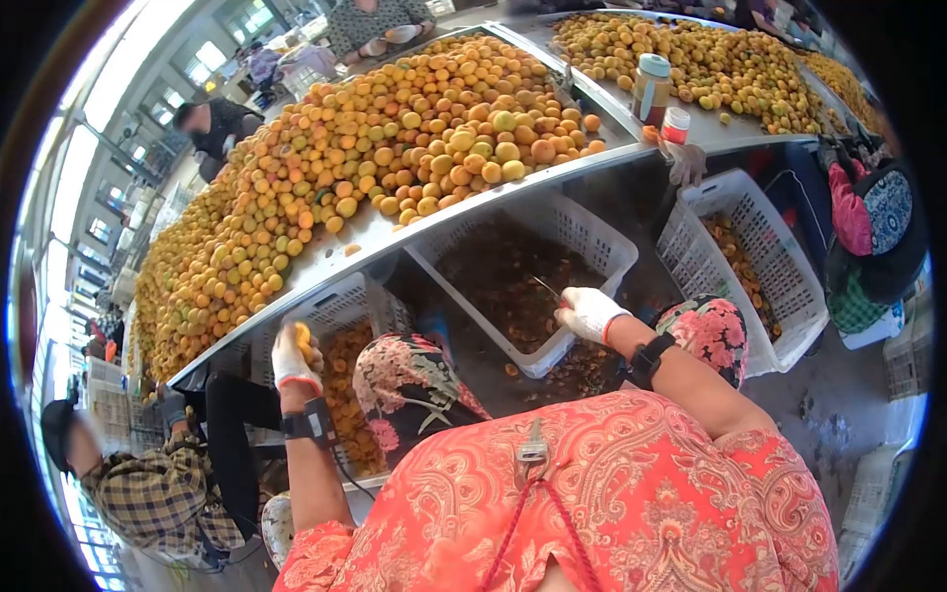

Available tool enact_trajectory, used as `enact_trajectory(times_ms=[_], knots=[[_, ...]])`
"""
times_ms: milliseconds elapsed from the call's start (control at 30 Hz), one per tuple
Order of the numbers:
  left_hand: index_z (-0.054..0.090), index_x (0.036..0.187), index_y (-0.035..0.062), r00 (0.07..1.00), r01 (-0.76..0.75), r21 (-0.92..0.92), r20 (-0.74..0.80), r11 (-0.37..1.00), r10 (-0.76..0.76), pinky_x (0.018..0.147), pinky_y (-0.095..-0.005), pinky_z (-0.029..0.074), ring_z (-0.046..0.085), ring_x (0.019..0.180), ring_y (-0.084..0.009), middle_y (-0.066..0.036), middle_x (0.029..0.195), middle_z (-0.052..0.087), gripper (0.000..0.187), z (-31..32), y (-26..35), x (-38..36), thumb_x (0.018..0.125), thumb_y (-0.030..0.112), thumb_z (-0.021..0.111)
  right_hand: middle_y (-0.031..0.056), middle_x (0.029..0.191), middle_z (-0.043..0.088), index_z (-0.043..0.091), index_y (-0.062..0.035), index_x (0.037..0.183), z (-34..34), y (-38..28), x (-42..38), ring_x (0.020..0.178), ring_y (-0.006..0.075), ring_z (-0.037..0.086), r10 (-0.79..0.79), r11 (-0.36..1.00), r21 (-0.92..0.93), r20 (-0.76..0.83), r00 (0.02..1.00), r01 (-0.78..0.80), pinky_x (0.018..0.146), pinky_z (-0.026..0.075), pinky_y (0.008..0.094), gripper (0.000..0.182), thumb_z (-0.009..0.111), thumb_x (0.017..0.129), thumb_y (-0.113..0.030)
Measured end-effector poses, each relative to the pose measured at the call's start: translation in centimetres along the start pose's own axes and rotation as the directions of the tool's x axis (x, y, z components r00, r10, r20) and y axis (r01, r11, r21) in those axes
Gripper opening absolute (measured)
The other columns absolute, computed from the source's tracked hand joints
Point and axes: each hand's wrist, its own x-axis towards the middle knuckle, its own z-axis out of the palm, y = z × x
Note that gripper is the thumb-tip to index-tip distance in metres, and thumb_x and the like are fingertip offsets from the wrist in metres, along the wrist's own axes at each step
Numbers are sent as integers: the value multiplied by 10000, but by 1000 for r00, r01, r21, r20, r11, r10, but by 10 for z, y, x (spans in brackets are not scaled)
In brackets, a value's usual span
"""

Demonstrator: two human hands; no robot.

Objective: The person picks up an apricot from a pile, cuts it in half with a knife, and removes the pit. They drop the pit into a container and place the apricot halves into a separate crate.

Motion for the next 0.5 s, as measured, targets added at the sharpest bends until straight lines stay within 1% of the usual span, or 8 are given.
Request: enact_trajectory(times_ms=[67, 133, 267, 333, 400, 433, 467, 500], knots=[[613, 1042, 19, 958, -163, 419, -151, 893, 245, 554, -336, 524, 629, 678, -216, -129, 831, 639, 316, -61, -55, 39, 970, 323, 567, 256, 961, 669, 604, -2, 971, 5, 9, -1, 951, 435, 637, -85, 994, -71, -3, 996, 84, 809, 503, 459, 325, 603, 864, -309], [625, 1120, -4, 883, -139, 792, -172, 594, 436, 769, -417, 551, 678, 864, -351, -221, 991, 687, 438, -99, -88, 27, 936, 391, 588, 254, 942, 667, 602, -3, 951, 14, 28, 4, 935, 433, 641, -144, 985, -103, -25, 989, 141, 793, 505, 465, 315, 624, 852, -301], [636, 1221, 33, 994, -7, 917, -38, 400, 105, 951, -434, 483, 597, 1136, -411, -263, 1194, 640, 622, -132, -137, -33, 862, 538, 584, 250, 959, 682, 660, -6, 932, 16, 37, 3, 961, 415, 654, -53, 980, -190, 36, 998, 59, 819, 514, 457, 295, 605, 827, -275], [614, 1242, 41, 985, 64, 920, 4, 386, -173, 925, -372, 492, 604, 1159, -329, -220, 1205, 637, 423, -131, -161, -61, 918, 313, 607, 244, 987, 687, 692, -13, 956, 18, 40, 1, 987, 396, 659, 0, 964, -266, 68, 998, 18, 843, 519, 439, 311, 608, 821, -280], [606, 1279, 86, 894, -286, 944, 325, 166, -309, 950, -359, 485, 591, 1185, -312, -194, 1201, 640, 396, -163, -231, -53, 929, 271, 577, 235, 1001, 691, 707, -17, 980, 17, 37, -5, 989, 388, 662, 71, 953, -302, 142, 987, -25, 852, 521, 429, 322, 608, 820, -279], [609, 1278, 43, 852, -363, 911, 409, 194, -326, 940, -392, 498, 635, 1108, -356, -213, 1196, 659, 658, -160, -235, -74, 889, 568, 530, 234, 1002, 693, 710, -12, 982, 11, 29, -12, 984, 389, 663, 83, 946, -323, 164, 983, -26, 852, 523, 428, 327, 607, 819, -275], [628, 1249, 67, 854, -182, 951, 279, 250, -440, 969, -420, 468, 628, 1134, -308, -175, 1212, 663, 548, -154, -243, -94, 907, 480, 515, 234, 1002, 693, 710, -12, 982, 10, 32, -13, 984, 389, 663, 80, 942, -334, 158, 984, -23, 852, 523, 428, 327, 607, 819, -275], [639, 1218, 90, 886, -304, 952, 294, 29, -360, 993, -429, 436, 613, 1155, -290, -156, 1220, 659, 485, -131, -222, -122, 900, 432, 512, 235, 998, 692, 710, -9, 978, 13, 37, -12, 982, 390, 664, 65, 941, -339, 152, 986, -10, 849, 524, 428, 328, 606, 819, -276]])
